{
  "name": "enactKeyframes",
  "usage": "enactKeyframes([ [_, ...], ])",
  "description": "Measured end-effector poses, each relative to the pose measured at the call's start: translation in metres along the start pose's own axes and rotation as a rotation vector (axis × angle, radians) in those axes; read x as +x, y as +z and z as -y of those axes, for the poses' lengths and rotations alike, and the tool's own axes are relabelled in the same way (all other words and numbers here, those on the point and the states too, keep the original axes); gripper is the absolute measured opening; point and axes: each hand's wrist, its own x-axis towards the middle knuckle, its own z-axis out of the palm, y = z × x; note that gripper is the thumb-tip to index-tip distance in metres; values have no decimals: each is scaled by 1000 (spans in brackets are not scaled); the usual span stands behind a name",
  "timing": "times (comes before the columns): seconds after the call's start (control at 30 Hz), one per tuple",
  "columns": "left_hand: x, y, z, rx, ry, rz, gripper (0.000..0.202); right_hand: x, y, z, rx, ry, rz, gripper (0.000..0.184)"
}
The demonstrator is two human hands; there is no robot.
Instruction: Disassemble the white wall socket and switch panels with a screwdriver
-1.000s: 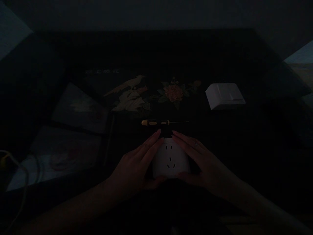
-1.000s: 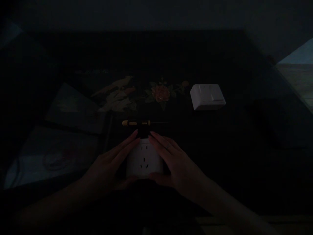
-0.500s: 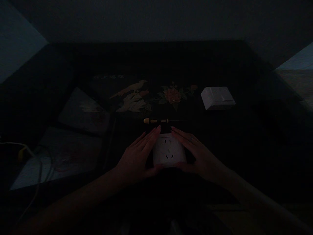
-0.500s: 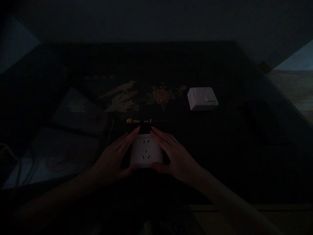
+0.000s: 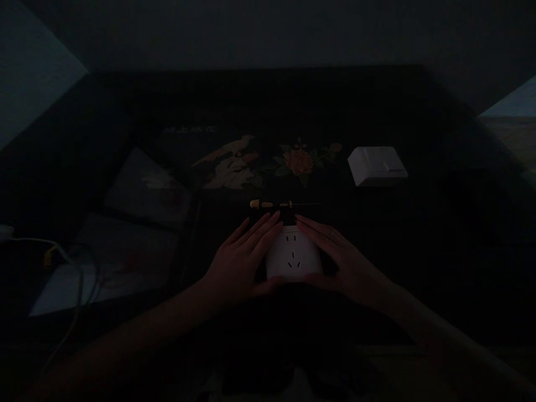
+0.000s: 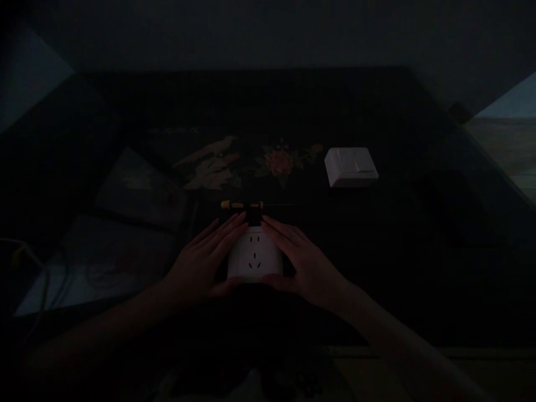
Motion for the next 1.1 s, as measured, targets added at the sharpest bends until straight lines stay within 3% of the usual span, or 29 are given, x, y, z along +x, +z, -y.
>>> enactKeyframes([
  [0.1,-1,2,1,-65,-38,21,88,0,-1,2,27,16,10,82],
  [0.23,-1,5,6,-251,-60,52,92,0,1,5,143,148,-25,85],
  [0.33,0,4,6,-367,-171,30,104,2,3,5,229,275,-108,72],
  [0.4,1,2,5,-416,-210,30,101,4,2,4,258,303,-138,59],
  [0.53,1,-1,5,-454,-196,29,93,7,-1,4,278,301,-116,49],
  [0.67,0,-1,9,-429,-104,47,120,5,-4,6,282,294,-116,57],
  [0.77,-1,2,12,-360,-13,92,125,0,-9,6,251,252,-39,73],
  [0.87,-1,2,11,-385,-84,31,109,-5,-13,7,212,164,46,97],
  [0.93,0,-1,10,-507,-139,-31,99,-8,-14,10,152,67,34,104],
  [1.03,-1,-12,4,-700,-218,-76,85,-8,-13,19,31,-133,-83,90],
  [1.1,-1,-19,-2,-796,-275,-42,81,-6,-12,25,-4,-229,-166,76],
])
